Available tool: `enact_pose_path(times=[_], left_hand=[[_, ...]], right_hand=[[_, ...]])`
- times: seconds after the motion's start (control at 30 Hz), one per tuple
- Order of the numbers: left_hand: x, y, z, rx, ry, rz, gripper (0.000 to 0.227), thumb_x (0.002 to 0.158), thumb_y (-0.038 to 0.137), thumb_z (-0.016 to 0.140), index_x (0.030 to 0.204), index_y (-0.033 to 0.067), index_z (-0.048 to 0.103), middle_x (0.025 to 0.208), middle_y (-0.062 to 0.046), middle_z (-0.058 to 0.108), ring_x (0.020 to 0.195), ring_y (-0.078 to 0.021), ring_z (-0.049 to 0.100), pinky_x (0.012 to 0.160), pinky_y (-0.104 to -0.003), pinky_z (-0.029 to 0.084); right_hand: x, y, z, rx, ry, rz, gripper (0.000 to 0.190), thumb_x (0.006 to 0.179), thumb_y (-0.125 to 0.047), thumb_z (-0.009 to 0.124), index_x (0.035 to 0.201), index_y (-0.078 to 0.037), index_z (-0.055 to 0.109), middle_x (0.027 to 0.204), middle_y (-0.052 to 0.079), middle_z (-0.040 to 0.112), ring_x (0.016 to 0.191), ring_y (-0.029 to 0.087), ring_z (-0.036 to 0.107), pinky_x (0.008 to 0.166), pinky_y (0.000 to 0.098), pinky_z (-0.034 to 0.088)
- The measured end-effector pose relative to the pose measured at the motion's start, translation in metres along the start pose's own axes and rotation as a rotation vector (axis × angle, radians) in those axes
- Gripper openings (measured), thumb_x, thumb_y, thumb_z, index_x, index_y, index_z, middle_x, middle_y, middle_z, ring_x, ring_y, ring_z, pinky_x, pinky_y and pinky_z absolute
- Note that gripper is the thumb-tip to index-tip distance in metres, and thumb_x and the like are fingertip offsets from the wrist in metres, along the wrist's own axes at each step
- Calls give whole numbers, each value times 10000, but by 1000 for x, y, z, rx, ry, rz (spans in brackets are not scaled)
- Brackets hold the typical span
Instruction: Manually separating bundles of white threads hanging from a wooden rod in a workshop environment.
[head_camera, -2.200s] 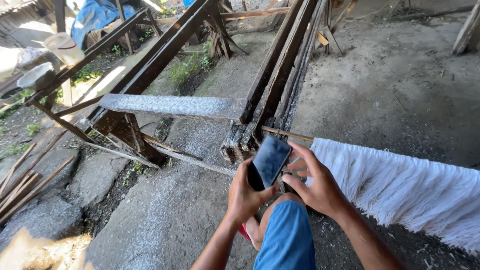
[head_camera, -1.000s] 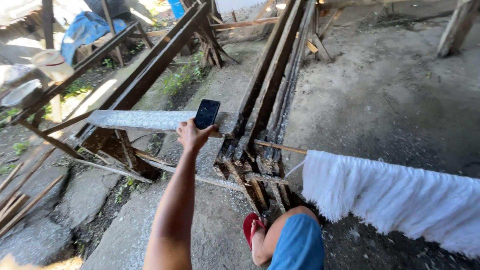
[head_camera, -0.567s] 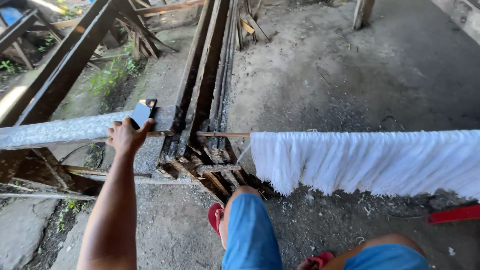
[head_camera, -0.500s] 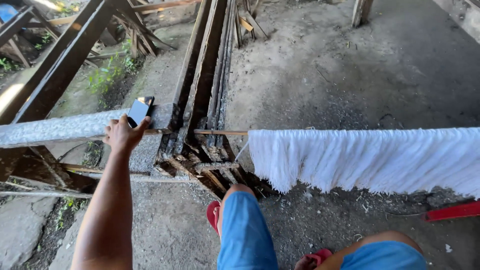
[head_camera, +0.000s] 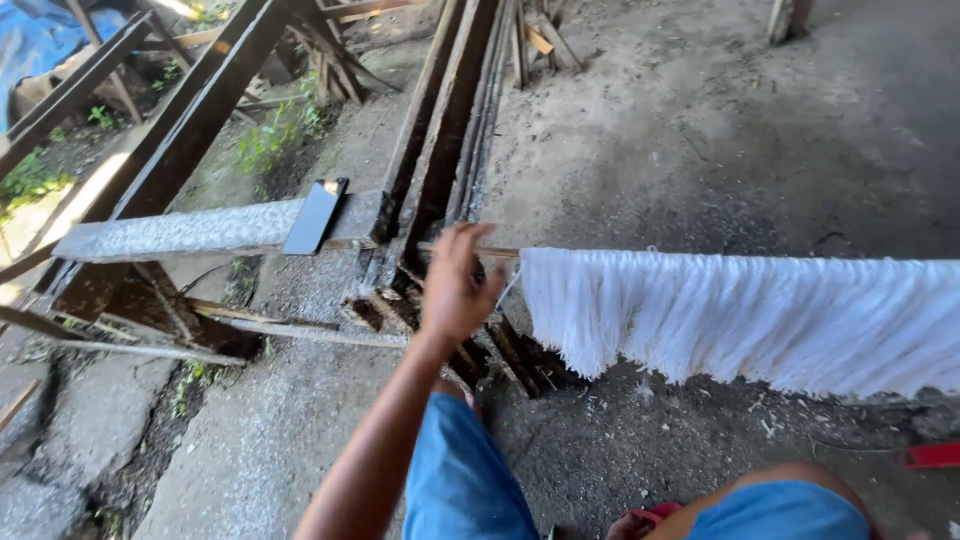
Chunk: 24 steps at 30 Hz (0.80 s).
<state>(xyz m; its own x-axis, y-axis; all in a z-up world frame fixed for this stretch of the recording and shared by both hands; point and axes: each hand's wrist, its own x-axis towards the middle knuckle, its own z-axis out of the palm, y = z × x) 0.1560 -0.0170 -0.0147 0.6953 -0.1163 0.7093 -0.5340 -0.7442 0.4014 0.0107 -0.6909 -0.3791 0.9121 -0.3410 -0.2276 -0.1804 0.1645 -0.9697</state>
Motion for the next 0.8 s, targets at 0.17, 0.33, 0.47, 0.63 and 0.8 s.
enact_pose_path(times=[0.17, 0.33, 0.47, 0.63, 0.8], left_hand=[[13, 69, 80, 52, -392, 19, 511, 1060, 381, 466, 1521, 163, 424, 1487, -106, 540, 1377, -300, 493, 1161, -528, 311], [19, 60, 107, 357, -512, 161, 556, 1074, 458, 408, 1571, 210, 370, 1336, -57, 616, 1185, -264, 588, 1131, -523, 350], [10, 8, 78, 431, -620, 30, 495, 1075, 443, 441, 1518, 223, 426, 1312, -59, 561, 1238, -267, 540, 1148, -518, 354], [-3, -31, 46, 470, -479, 142, 555, 973, 519, 599, 1432, 227, 492, 1076, -8, 559, 1078, -233, 580, 1080, -442, 385], [1, -23, 55, 400, -293, 126, 486, 1055, 609, 380, 1300, 235, 568, 922, -9, 524, 916, -236, 578, 1012, -443, 386]], right_hand=[[-77, -204, 182, -114, -5, -248, 511, 1152, -279, 348, 1491, 97, 416, 1416, 315, 492, 1317, 437, 491, 1137, 538, 393], [-58, -319, 294, -617, -141, -1049, 263, 1077, -111, 583, 1265, 43, 684, 1277, 197, 668, 1240, 328, 612, 1113, 416, 449], [-7, -290, 328, -1136, -110, -1155, 536, 903, -329, 718, 1400, -150, 625, 1293, 83, 666, 1248, 302, 608, 1137, 496, 339], [-2, -272, 332, -1278, -27, -1145, 660, 825, -369, 761, 1452, -241, 597, 1255, 40, 636, 1230, 289, 602, 1238, 548, 276], [-47, -282, 365, -807, 68, -1346, 186, 994, -146, 695, 1159, -63, 716, 1097, 91, 653, 1031, 327, 639, 959, 463, 488]])
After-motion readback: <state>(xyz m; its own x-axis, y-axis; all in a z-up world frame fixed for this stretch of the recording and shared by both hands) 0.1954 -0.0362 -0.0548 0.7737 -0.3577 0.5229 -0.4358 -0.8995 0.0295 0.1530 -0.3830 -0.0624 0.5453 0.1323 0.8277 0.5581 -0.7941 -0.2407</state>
